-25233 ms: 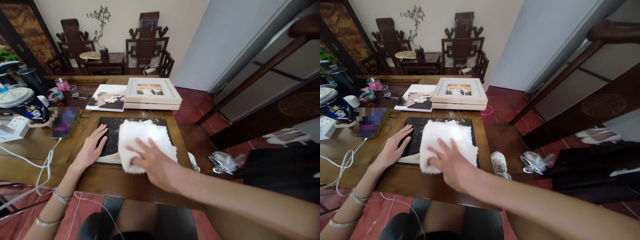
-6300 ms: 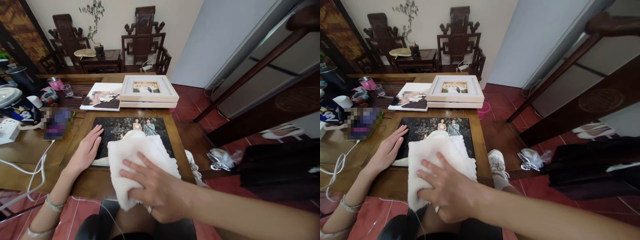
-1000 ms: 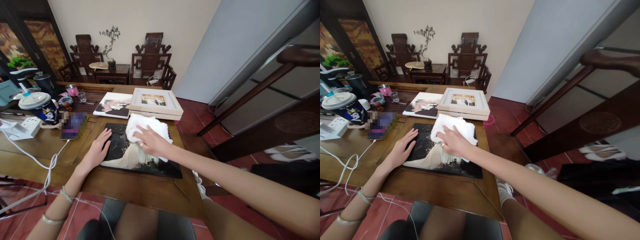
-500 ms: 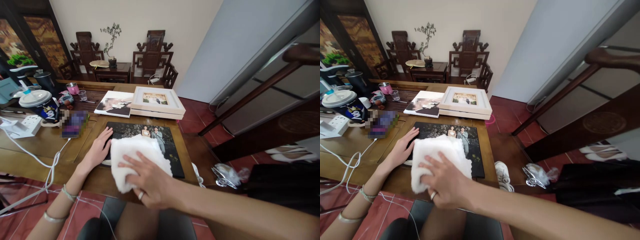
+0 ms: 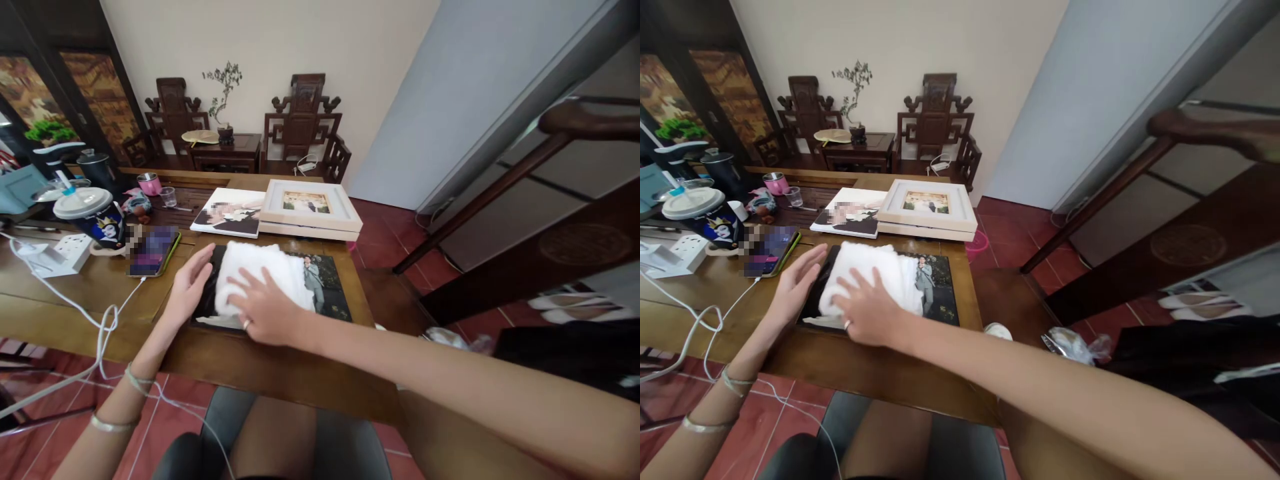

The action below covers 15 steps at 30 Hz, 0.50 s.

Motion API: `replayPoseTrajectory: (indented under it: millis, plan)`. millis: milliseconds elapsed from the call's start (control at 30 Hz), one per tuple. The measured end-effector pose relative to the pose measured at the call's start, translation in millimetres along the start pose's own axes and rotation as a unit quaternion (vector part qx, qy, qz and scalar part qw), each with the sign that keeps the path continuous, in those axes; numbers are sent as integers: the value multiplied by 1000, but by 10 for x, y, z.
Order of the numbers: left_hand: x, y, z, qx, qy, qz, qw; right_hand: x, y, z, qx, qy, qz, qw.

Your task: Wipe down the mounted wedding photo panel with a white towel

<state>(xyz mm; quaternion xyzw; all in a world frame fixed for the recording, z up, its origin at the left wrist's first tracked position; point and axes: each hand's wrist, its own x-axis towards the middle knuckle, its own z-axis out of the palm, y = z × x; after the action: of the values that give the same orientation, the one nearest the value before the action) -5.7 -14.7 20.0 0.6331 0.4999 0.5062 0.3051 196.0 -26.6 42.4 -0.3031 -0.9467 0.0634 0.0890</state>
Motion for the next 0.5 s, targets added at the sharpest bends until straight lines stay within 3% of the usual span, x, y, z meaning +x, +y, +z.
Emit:
replayPoseTrajectory:
  millis: [133, 233, 367, 433, 500]
  plan:
    - [-72, 311, -83, -67, 54, -28, 996, -96, -365, 9, -57, 56, -42, 996]
    - [-107, 655, -167, -74, 100, 1, 992, -117, -456, -121, -119, 119, -48, 985]
    - [-90, 1051, -203, -116, 133, 90, 980, -220, -409, -442, -147, 252, -104, 951]
    - [-97, 1105, -143, -194, 141, 106, 965, -304, -328, -622, -140, 325, -111, 929]
    - [-151, 1046, -18, -270, 178, 69, 944, -389, -218, -793, -128, 376, -95, 913]
